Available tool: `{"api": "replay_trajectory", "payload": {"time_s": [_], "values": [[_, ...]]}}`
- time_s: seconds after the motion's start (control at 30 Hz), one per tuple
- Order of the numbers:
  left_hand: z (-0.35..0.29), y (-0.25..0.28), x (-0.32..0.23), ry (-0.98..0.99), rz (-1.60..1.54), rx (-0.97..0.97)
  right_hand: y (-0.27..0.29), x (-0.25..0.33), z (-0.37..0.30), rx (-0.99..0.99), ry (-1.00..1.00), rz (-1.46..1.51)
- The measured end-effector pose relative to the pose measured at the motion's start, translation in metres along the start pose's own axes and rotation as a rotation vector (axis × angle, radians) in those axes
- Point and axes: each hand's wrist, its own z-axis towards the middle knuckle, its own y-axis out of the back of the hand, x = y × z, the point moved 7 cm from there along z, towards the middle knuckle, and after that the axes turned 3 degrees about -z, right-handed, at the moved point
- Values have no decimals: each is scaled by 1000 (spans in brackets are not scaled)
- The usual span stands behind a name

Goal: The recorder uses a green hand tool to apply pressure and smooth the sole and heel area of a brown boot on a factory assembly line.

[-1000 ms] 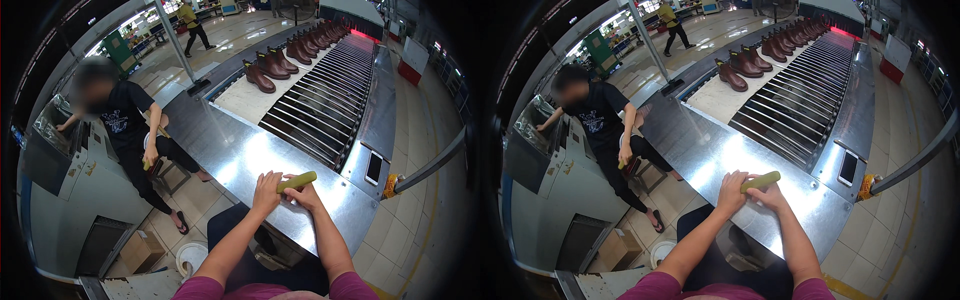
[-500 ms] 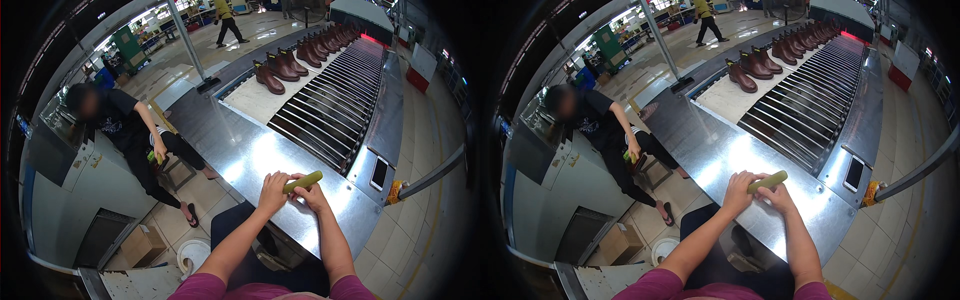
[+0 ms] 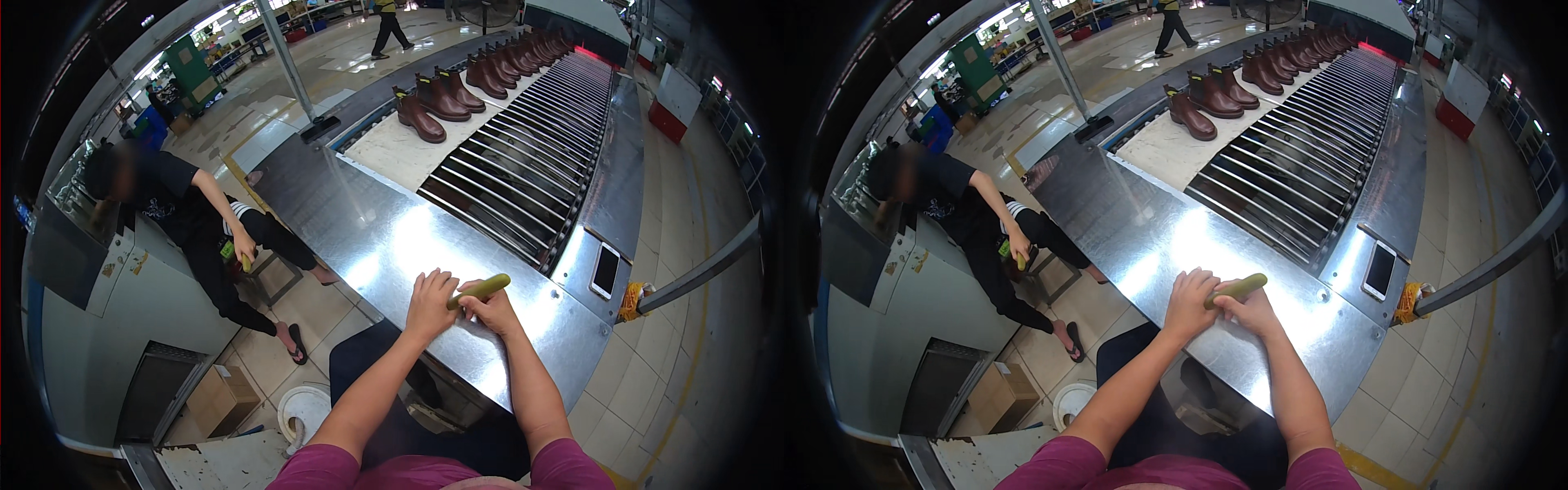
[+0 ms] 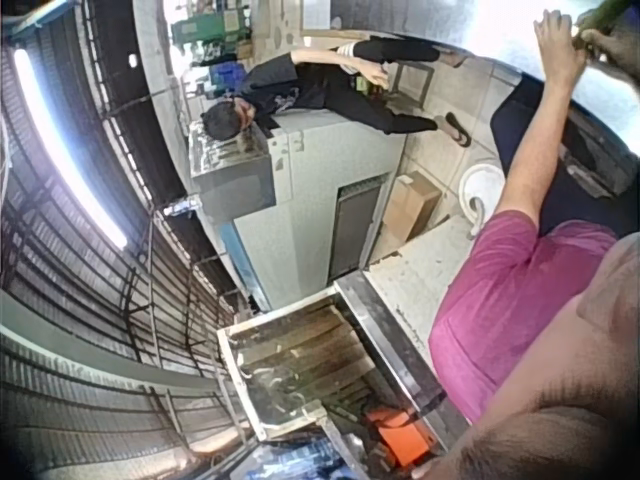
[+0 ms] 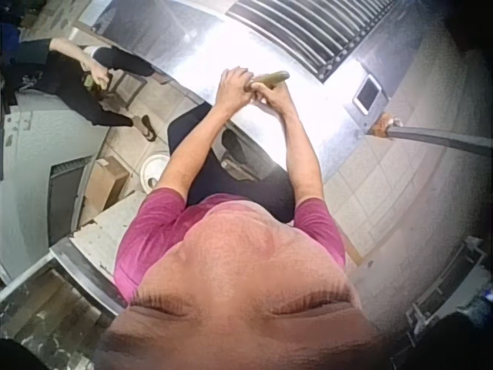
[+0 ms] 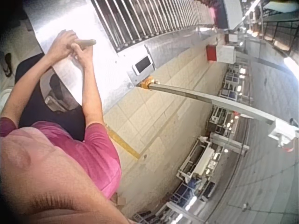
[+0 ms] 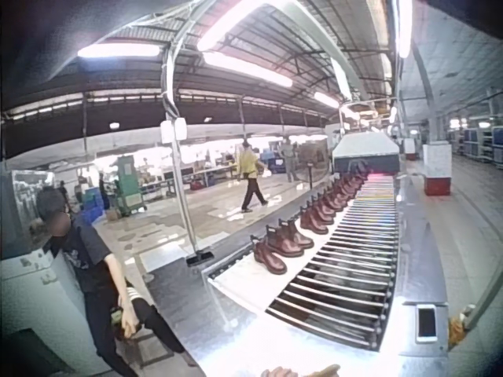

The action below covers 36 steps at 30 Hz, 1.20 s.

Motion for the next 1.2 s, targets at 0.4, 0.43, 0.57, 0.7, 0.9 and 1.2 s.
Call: {"api": "replay_trajectory", "payload": {"time_s": [0.4,0.43,0.57,0.7,0.9,1.2], "values": [[3,1,9,56,-78,-47,-9,30,-5,140,19,210],[2,1,11,54,-89,-52,-8,24,-4,141,3,180],[3,0,3,7,-44,-31,4,-2,1,82,-19,-87],[2,0,4,20,-47,-40,9,-16,3,39,-51,-81],[1,-1,10,69,-68,-32,-1,17,-3,147,1,210],[3,-1,0,-8,-22,-39,10,4,0,89,-22,156]]}}
